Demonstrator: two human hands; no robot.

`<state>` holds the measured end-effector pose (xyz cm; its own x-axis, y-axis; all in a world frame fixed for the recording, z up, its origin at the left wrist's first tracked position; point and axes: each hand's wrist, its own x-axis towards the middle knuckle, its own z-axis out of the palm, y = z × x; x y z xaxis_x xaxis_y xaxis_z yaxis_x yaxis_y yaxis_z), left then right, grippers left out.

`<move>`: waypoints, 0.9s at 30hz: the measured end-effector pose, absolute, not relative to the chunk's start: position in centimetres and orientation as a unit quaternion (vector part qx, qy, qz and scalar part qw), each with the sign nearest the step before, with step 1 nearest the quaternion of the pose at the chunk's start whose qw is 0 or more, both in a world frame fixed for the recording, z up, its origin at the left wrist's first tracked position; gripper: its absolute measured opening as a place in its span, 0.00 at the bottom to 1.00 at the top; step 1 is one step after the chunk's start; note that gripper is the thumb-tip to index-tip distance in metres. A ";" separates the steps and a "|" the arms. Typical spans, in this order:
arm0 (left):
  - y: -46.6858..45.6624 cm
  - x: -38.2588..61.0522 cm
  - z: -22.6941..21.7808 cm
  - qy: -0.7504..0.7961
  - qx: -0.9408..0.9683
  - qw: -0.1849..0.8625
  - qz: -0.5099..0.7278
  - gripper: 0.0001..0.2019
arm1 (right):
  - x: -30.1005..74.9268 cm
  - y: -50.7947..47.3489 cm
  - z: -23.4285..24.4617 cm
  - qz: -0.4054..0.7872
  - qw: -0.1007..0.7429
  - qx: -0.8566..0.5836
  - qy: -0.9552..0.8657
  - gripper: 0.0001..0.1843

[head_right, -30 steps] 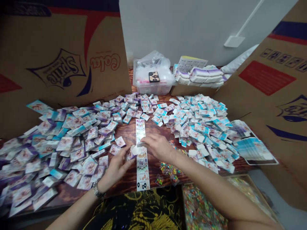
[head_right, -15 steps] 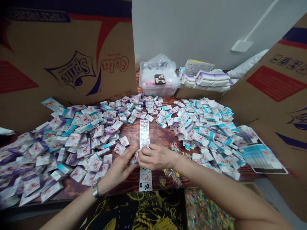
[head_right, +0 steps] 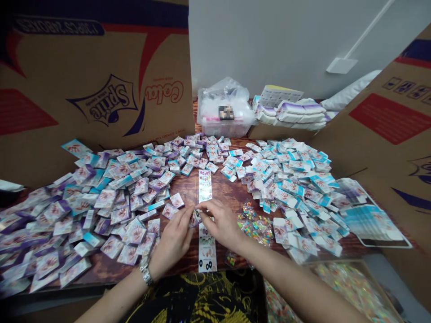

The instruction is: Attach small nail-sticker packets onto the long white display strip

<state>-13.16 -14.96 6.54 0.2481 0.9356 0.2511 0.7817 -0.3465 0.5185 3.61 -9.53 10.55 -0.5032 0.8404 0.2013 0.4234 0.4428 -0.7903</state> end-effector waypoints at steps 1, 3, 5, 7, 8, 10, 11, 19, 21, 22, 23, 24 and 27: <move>-15.0 -13.1 6.4 0.553 0.776 0.143 0.269 0.28 | 3.4 -9.7 10.1 0.376 0.310 -0.412 -0.770 0.10; -14.9 -13.0 6.1 0.553 0.775 0.139 0.273 0.28 | 3.2 -10.0 9.2 0.438 0.319 -0.425 -0.726 0.12; -14.9 -13.0 5.5 0.552 0.778 0.131 0.270 0.28 | 3.0 -10.0 8.4 0.487 0.318 -0.430 -0.691 0.13; -14.8 -13.0 5.0 0.551 0.783 0.121 0.261 0.28 | 3.0 -10.0 7.6 0.519 0.325 -0.443 -0.655 0.13; -14.8 -13.0 4.8 0.552 0.784 0.119 0.257 0.28 | 2.9 -9.9 7.3 0.533 0.334 -0.451 -0.633 0.13; -14.6 -13.1 4.6 0.555 0.782 0.120 0.257 0.28 | 2.7 -9.8 6.9 0.554 0.365 -0.467 -0.584 0.12; -14.5 -13.2 4.7 0.557 0.779 0.124 0.261 0.27 | 2.6 -9.8 6.8 0.561 0.381 -0.473 -0.563 0.12; -14.2 -13.5 5.1 0.545 0.778 0.115 0.291 0.27 | 2.2 -10.3 8.1 0.490 0.341 -0.432 -0.677 0.09; -14.4 -13.4 5.0 0.546 0.779 0.107 0.290 0.27 | 2.4 -10.5 8.6 0.448 0.326 -0.417 -0.721 0.09; -14.4 -13.4 4.9 0.548 0.778 0.104 0.290 0.27 | 2.4 -10.6 8.9 0.426 0.320 -0.408 -0.741 0.09; -14.5 -13.3 4.8 0.550 0.777 0.101 0.290 0.28 | 2.4 -10.7 9.1 0.404 0.317 -0.397 -0.760 0.10; -14.5 -13.3 4.8 0.552 0.775 0.097 0.292 0.28 | 2.5 -10.8 9.2 0.383 0.315 -0.386 -0.778 0.11; -14.2 -13.4 4.8 0.552 0.773 0.088 0.302 0.28 | 2.6 -10.6 9.5 0.321 0.312 -0.349 -0.823 0.14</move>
<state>-13.36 -14.24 4.81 0.2095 0.9054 0.3692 0.7991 -0.3761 0.4691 2.58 -10.60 9.47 -0.5615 0.7753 0.2890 0.3748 0.5497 -0.7465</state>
